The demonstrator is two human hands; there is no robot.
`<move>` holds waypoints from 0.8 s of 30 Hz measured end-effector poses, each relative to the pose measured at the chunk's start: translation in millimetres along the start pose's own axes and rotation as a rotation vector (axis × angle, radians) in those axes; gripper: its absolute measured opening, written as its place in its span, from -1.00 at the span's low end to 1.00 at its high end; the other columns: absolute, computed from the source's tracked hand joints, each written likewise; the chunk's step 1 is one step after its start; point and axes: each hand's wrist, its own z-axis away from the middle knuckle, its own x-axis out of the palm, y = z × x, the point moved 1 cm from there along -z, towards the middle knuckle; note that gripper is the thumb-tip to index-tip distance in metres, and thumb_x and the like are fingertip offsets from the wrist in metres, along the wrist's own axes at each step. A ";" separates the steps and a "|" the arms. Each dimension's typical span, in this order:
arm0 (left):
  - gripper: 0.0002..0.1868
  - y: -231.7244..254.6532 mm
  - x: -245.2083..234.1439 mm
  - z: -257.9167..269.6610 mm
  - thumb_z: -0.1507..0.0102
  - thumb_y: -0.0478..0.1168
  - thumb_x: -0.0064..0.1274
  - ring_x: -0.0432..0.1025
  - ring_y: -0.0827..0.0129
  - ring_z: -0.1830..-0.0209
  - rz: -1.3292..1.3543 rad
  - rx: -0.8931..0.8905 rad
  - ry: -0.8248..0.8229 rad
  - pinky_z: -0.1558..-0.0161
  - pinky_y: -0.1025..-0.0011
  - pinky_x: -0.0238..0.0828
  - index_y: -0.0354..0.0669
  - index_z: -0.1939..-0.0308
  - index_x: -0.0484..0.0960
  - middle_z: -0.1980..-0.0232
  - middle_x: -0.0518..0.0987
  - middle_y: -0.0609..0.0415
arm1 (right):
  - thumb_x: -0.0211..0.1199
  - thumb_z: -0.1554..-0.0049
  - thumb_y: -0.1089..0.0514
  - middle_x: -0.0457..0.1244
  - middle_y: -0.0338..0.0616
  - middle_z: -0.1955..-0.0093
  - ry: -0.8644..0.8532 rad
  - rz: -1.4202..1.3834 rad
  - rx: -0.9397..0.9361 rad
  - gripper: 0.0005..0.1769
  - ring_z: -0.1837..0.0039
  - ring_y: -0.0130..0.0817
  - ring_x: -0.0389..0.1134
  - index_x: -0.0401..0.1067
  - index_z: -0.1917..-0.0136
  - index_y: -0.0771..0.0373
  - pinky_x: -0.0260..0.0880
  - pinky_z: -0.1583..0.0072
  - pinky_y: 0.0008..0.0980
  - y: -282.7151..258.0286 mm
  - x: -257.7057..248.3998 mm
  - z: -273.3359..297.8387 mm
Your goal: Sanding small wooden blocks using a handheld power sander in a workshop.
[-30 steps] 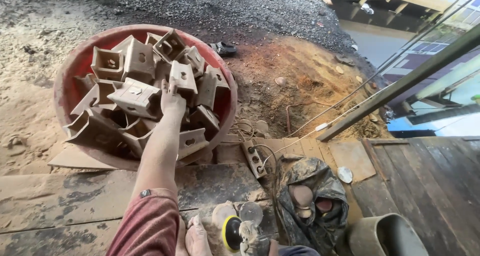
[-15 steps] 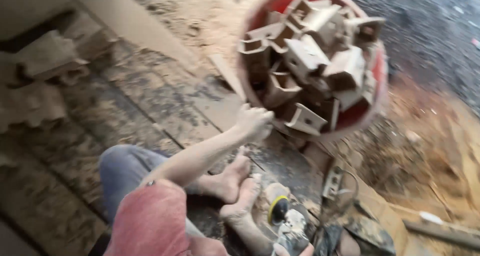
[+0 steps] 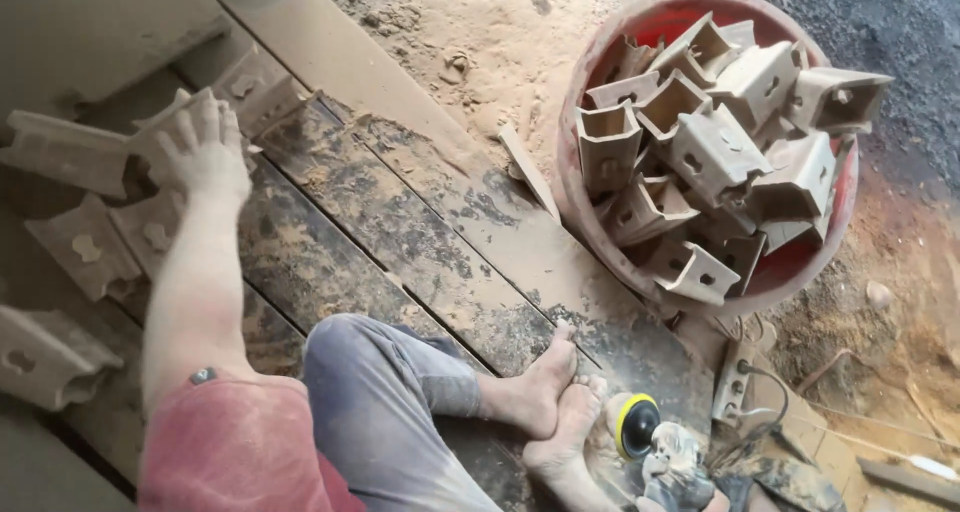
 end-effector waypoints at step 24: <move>-0.56 263.1 -12.8 265.8 -0.11 -0.02 0.13 0.64 0.25 0.13 0.790 0.270 -0.557 0.14 0.32 0.63 -0.12 0.00 0.71 0.11 0.75 0.01 | 0.57 0.31 0.03 0.29 0.02 -0.26 -0.414 -0.184 0.311 0.10 -0.24 -0.17 0.35 0.03 -0.37 0.19 0.34 -0.29 -0.20 63.3 -26.9 2.9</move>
